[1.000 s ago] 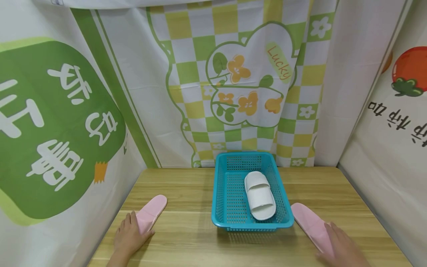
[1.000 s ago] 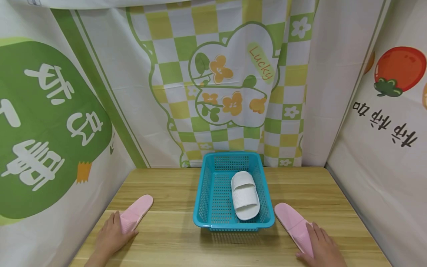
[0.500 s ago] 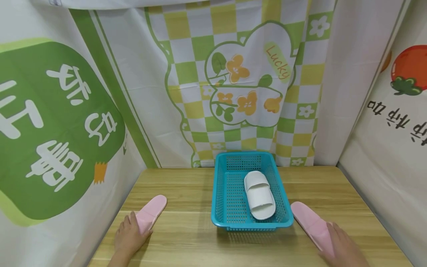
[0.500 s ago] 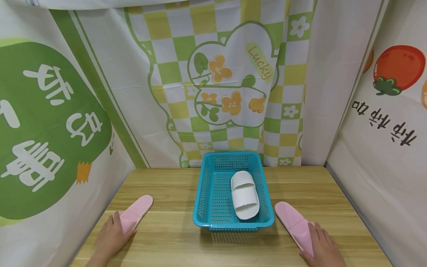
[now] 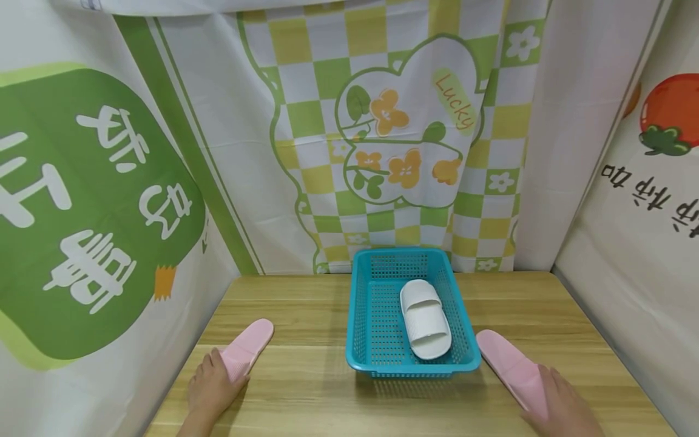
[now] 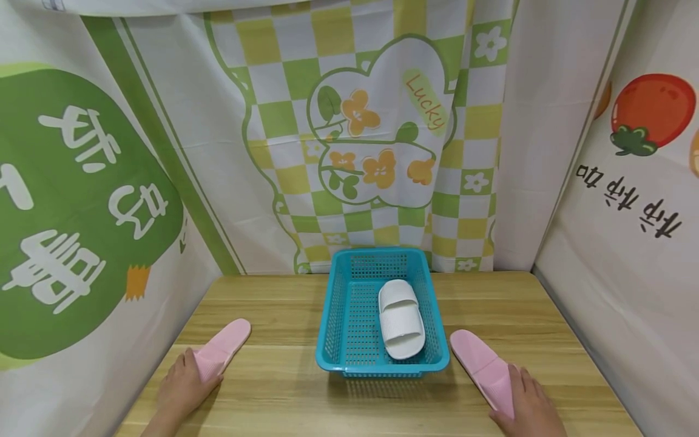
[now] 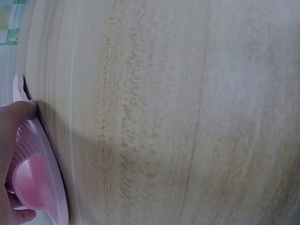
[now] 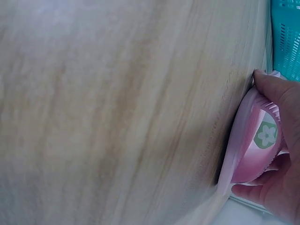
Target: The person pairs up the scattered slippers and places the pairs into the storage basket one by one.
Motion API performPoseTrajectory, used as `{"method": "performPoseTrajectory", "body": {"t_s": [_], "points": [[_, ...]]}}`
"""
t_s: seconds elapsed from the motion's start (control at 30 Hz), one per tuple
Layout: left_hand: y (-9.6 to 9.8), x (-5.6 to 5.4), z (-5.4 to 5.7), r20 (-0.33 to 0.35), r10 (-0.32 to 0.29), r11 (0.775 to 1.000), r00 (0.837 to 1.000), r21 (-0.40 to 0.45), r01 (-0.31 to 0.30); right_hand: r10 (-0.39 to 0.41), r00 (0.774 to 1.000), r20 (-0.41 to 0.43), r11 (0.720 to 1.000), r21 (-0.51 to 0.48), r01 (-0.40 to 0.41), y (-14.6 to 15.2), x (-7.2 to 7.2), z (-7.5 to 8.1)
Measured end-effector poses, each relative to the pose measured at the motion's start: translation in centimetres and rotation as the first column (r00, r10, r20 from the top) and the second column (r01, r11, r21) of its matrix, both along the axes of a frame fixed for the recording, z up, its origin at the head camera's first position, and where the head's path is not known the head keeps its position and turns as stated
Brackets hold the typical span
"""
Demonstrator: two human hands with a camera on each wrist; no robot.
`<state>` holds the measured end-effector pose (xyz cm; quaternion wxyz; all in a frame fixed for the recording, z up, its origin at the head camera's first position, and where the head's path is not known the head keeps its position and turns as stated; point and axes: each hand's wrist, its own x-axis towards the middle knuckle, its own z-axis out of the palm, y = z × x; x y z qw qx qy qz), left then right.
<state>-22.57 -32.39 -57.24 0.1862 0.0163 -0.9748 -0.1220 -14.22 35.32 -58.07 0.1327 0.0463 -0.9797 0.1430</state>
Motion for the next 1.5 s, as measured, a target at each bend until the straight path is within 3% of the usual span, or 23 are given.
{"method": "performPoseTrajectory", "body": {"t_s": [0.3, 0.57, 0.77, 0.97, 1.5], "points": [[-0.1, 0.2, 0.1, 0.005, 0.026, 1.0, 1.0, 0.009, -0.026, 0.011, 1.0, 0.006, 1.0, -0.006, -0.011, 0.1, 0.2, 0.1], [0.0, 0.4, 0.3, -0.059, 0.04, 0.999, 0.997, 0.008, -0.039, 0.006, 1.0, 0.006, 0.999, -0.034, -0.006, 0.1, 0.4, 0.5], [0.1, 0.3, 0.3, -0.122, 0.04, 0.999, 0.992, 0.016, -0.039, -0.011, 0.999, -0.047, 0.997, -0.08, 0.007, 0.1, 0.6, 0.7], [0.2, 0.2, 0.3, -0.136, 0.043, 0.999, 0.99, 0.022, -0.04, -0.023, 0.991, -0.132, 0.996, -0.088, 0.012, 0.3, 0.2, 1.0], [0.5, -0.3, 0.9, -0.206, 0.011, 1.0, 0.979, 0.014, -0.008, -0.043, 0.974, -0.225, 0.995, -0.094, 0.023, 1.3, -0.1, 2.6]]}}
